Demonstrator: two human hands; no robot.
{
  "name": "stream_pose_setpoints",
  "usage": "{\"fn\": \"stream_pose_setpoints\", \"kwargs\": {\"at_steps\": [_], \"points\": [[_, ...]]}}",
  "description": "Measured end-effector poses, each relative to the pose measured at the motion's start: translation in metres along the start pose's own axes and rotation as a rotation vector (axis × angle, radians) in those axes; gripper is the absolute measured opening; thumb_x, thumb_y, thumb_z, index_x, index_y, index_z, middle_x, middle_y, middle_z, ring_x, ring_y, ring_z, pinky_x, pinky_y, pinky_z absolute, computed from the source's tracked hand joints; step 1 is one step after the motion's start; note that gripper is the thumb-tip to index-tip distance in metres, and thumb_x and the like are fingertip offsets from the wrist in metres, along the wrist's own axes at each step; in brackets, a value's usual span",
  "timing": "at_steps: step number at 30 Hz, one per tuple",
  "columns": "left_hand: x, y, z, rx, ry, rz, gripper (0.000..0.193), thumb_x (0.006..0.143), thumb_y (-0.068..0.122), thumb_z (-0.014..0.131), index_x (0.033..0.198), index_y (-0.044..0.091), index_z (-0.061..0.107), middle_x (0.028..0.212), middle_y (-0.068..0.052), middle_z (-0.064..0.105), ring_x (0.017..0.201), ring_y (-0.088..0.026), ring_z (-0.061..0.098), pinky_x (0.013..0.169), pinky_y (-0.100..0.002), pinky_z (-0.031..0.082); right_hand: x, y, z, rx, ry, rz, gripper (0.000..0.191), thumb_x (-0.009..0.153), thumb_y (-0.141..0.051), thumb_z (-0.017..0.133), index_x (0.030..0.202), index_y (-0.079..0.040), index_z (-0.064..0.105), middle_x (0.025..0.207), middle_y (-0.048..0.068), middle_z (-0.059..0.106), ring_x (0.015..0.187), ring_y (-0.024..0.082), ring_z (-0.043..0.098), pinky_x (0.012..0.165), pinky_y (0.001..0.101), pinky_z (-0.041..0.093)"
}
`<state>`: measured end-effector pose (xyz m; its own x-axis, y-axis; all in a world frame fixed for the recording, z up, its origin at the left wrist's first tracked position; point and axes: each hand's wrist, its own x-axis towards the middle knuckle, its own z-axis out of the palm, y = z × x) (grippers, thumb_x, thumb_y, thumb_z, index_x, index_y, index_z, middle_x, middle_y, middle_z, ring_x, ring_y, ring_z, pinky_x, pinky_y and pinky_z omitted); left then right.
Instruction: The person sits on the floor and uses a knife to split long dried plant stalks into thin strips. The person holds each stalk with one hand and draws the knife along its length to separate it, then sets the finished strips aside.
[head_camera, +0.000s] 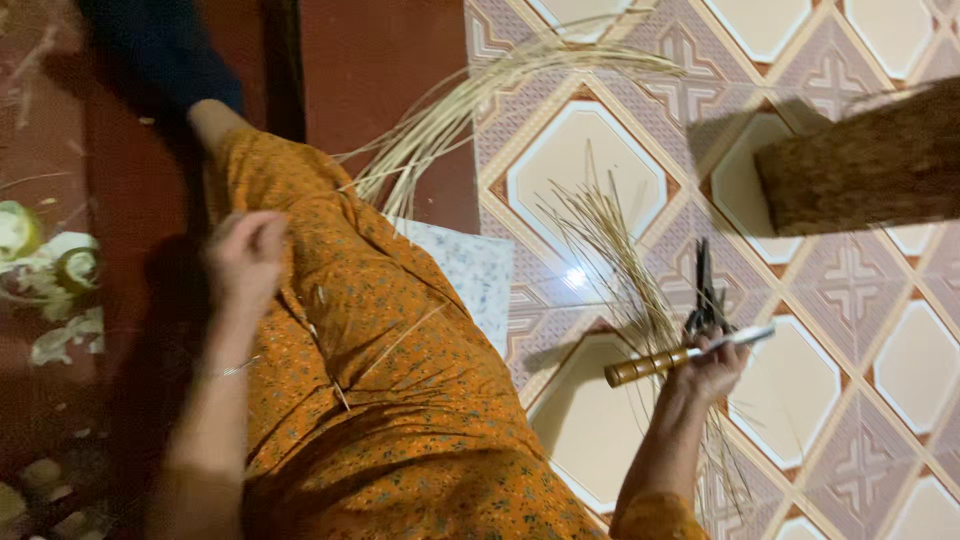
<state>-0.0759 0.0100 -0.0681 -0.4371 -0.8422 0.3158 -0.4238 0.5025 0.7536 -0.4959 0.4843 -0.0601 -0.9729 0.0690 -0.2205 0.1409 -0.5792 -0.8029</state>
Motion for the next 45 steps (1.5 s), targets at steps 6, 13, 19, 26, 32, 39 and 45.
{"fn": "stream_pose_setpoints", "kwargs": {"at_steps": [6, 13, 19, 26, 32, 39, 45], "points": [[0.055, 0.032, 0.077, 0.152, -0.402, -0.105, 0.017, 0.099, 0.01, 0.066, 0.114, 0.006, 0.072, 0.12, -0.015, 0.068, 0.12, -0.028, 0.059, 0.11, -0.042, 0.044, 0.001, 0.009, -0.009, -0.045, 0.182, 0.299, 0.016, 0.109, -0.009, 0.042, 0.116, -0.001, 0.054, 0.09, 0.009, 0.065, 0.06, 0.011, 0.053, 0.057, 0.025, 0.049], [0.098, 0.062, 0.119, 0.526, -0.839, -0.277, 0.055, 0.087, -0.012, 0.054, 0.137, 0.013, 0.059, 0.146, -0.011, 0.047, 0.143, -0.031, 0.035, 0.125, -0.052, 0.014, -0.029, 0.04, 0.016, -0.308, 0.103, 0.333, 0.018, 0.11, -0.015, 0.049, 0.121, -0.003, 0.057, 0.08, 0.0, 0.06, 0.056, 0.006, 0.048, 0.054, 0.0213, 0.044], [0.108, 0.075, 0.146, 0.573, -0.651, 0.036, 0.043, 0.088, 0.0, 0.056, 0.13, 0.008, 0.064, 0.149, -0.022, 0.044, 0.144, -0.043, 0.035, 0.118, -0.06, 0.025, -0.05, 0.066, 0.06, -0.45, -0.174, 0.364, 0.034, 0.1, -0.013, 0.048, 0.132, -0.011, 0.059, 0.069, -0.003, 0.057, 0.049, 0.008, 0.046, 0.048, 0.0227, 0.041], [0.114, 0.087, 0.144, 0.679, -0.639, -0.026, 0.029, 0.098, 0.006, 0.056, 0.125, -0.002, 0.065, 0.131, -0.02, 0.061, 0.128, -0.033, 0.052, 0.108, -0.053, 0.04, -0.07, 0.096, 0.088, -0.466, -0.335, 0.488, 0.039, 0.101, -0.009, 0.044, 0.138, 0.003, 0.05, 0.072, 0.005, 0.061, 0.048, 0.012, 0.047, 0.047, 0.0282, 0.04], [0.113, 0.095, 0.139, 0.572, -0.627, 0.006, 0.016, 0.089, -0.002, 0.06, 0.102, 0.003, 0.068, 0.114, -0.016, 0.067, 0.115, -0.029, 0.059, 0.104, -0.047, 0.045, -0.088, 0.101, 0.116, -0.451, -0.43, 0.591, 0.042, 0.099, -0.011, 0.048, 0.14, -0.001, 0.046, 0.072, 0.008, 0.062, 0.045, 0.015, 0.048, 0.045, 0.0313, 0.04], [0.089, 0.094, 0.113, -0.136, -0.274, 0.167, 0.009, 0.099, 0.003, 0.06, 0.09, 0.001, 0.06, 0.074, -0.013, 0.066, 0.066, -0.025, 0.065, 0.058, -0.041, 0.053, -0.117, 0.11, 0.16, -0.42, -0.69, 0.668, 0.049, 0.098, -0.014, 0.056, 0.143, -0.001, 0.045, 0.069, 0.006, 0.063, 0.039, 0.013, 0.048, 0.036, 0.0274, 0.039], [0.045, 0.068, 0.065, -0.299, -0.287, -0.008, 0.008, 0.1, 0.007, 0.061, 0.099, 0.001, 0.067, 0.077, -0.002, 0.069, 0.066, -0.008, 0.063, 0.055, -0.027, 0.051, -0.149, 0.126, 0.194, -0.352, -0.932, 0.86, 0.053, 0.095, -0.013, 0.058, 0.144, 0.002, 0.045, 0.067, 0.007, 0.065, 0.038, 0.013, 0.051, 0.034, 0.0268, 0.042]]}}
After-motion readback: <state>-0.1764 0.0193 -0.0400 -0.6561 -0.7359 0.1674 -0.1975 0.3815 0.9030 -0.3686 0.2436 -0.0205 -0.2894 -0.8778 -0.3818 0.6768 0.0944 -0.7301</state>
